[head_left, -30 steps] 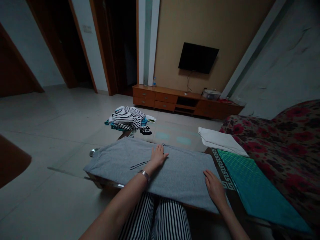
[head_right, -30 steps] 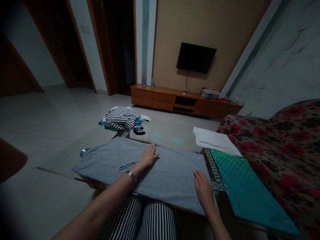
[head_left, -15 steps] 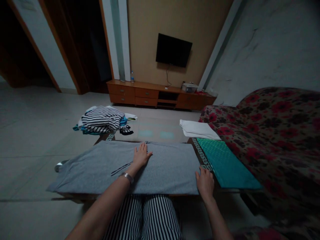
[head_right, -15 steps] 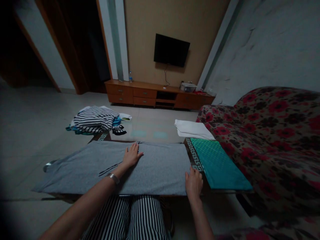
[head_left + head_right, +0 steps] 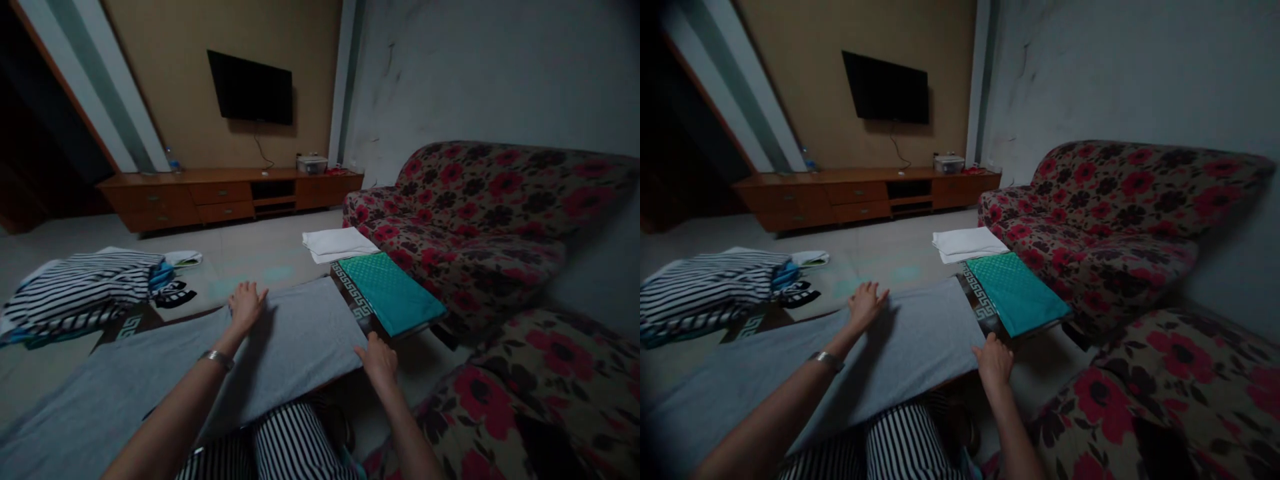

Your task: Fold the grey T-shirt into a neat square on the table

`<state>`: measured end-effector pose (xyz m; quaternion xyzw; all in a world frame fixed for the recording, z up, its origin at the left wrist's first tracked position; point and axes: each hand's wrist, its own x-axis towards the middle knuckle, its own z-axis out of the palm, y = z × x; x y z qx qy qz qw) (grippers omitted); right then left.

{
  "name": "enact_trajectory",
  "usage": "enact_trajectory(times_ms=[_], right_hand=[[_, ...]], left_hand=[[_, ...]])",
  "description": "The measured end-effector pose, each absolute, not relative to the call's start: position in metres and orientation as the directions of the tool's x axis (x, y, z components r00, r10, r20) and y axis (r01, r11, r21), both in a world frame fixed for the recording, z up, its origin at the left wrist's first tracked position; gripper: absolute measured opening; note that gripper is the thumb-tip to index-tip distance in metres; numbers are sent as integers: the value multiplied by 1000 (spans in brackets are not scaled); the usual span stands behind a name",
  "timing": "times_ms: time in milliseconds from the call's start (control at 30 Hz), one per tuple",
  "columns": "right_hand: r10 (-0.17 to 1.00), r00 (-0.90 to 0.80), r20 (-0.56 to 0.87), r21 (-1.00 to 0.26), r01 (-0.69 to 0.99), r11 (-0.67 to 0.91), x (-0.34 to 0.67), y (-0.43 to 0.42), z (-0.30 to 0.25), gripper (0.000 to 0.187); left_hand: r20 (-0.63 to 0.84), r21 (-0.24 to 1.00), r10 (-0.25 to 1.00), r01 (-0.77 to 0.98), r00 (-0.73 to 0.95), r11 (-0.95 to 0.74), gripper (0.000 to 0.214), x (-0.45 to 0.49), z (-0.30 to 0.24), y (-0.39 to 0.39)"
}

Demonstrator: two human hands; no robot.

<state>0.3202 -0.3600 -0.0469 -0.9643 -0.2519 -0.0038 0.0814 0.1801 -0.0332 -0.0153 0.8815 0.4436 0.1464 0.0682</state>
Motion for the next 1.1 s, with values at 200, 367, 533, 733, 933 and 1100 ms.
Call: enact_trajectory(times_ms=[200, 367, 533, 733, 933, 1100], right_hand=[[558, 820, 128, -193, 572, -797, 333, -356, -62, 14], [486, 859, 162, -406, 507, -760, 332, -353, -79, 2], [436, 887, 155, -592, 437, -678, 333, -360, -88, 27], [407, 907, 108, -739, 348, -577, 335, -373, -104, 52], [400, 916, -29, -890, 158, -428, 339, -382, -95, 47], [435, 886, -158, -956, -27, -292, 344, -391, -89, 46]], left_hand=[[-4, 307, 546, 521, 838, -796, 46, 314, -16, -43], [-69, 296, 461, 460, 885, -837, 73, 383, -38, -57], [-200, 268, 448, 489, 871, -830, 68, 413, -44, -52], [-438, 312, 297, 453, 848, -835, 44, 437, -35, -36], [-517, 294, 240, 433, 822, -852, 36, 458, -16, -30], [-486, 218, 269, 413, 832, -884, 34, 468, -2, -42]])
